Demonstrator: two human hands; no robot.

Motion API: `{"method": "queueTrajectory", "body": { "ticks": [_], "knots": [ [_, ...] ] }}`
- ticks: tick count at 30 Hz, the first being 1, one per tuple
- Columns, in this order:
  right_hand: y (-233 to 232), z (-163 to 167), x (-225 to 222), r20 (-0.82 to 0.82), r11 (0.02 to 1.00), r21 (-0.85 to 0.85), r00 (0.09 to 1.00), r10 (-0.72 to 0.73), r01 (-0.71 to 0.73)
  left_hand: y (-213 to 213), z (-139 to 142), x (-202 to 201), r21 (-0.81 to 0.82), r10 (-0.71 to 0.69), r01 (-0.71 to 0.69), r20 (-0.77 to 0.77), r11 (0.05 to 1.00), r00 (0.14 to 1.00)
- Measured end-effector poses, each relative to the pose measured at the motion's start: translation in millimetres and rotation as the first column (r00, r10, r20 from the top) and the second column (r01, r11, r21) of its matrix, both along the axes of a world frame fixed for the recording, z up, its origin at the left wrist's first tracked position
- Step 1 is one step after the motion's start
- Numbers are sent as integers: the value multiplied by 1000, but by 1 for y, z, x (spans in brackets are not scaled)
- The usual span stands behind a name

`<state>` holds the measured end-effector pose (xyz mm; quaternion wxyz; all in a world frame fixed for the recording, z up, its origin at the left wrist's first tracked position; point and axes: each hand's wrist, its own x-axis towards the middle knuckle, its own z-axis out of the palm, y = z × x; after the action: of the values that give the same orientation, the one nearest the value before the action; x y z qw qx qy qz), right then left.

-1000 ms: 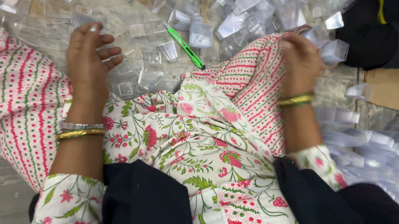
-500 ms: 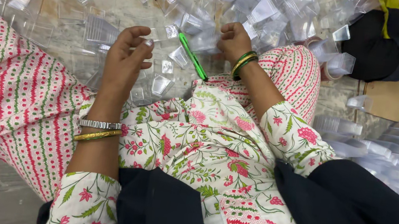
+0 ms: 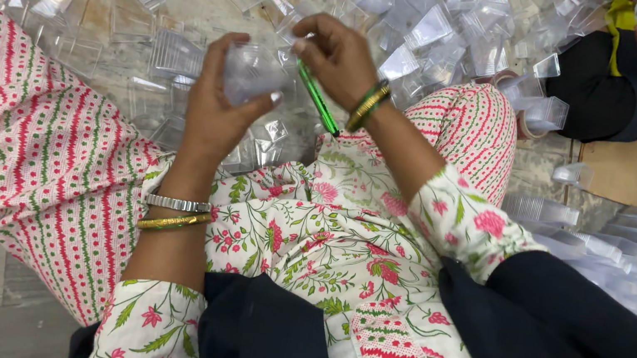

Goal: The person sits on the floor and counts stacks of clear disposable plastic cups, tapping each stack to align the cups and setting counted stacks aside among piles of loose cups. Other workers handle cups nearby.

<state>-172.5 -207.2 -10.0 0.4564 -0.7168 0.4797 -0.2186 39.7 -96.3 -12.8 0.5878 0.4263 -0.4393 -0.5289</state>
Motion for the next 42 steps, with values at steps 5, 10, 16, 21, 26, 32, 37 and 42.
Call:
{"method": "queueTrajectory", "body": {
  "ticks": [5,10,16,21,26,32,37,42],
  "knots": [
    [-29,-17,-32,-631,764,-483,775,34,-427,-3,-5,5,111,63,-52,-96,992,993],
    [-22,-15,-48,-517,909,-377,855,-49,-176,-3,-15,4,315,-6,-60,207,947,978],
    [3,15,-16,263,958,234,959,102,-166,-6,-27,-4,191,-37,-17,275,982,961],
    [-6,41,9,336,856,380,914,226,-351,-6,-25,-2,8,-3,3,9,1000,1000],
    [-41,13,32,98,986,126,988,-120,107,-7,-20,6,104,30,-20,-97,994,995],
    [-73,-14,22,-279,824,-557,958,-68,-104,-7,-25,8,84,114,-114,3,990,993],
    [-67,-3,28,-64,978,-157,986,-151,140,-8,-36,7,133,189,-206,130,970,973],
    [-51,14,55,215,944,191,950,228,-269,-9,-36,8,177,243,-283,214,943,946]
  ]
}}
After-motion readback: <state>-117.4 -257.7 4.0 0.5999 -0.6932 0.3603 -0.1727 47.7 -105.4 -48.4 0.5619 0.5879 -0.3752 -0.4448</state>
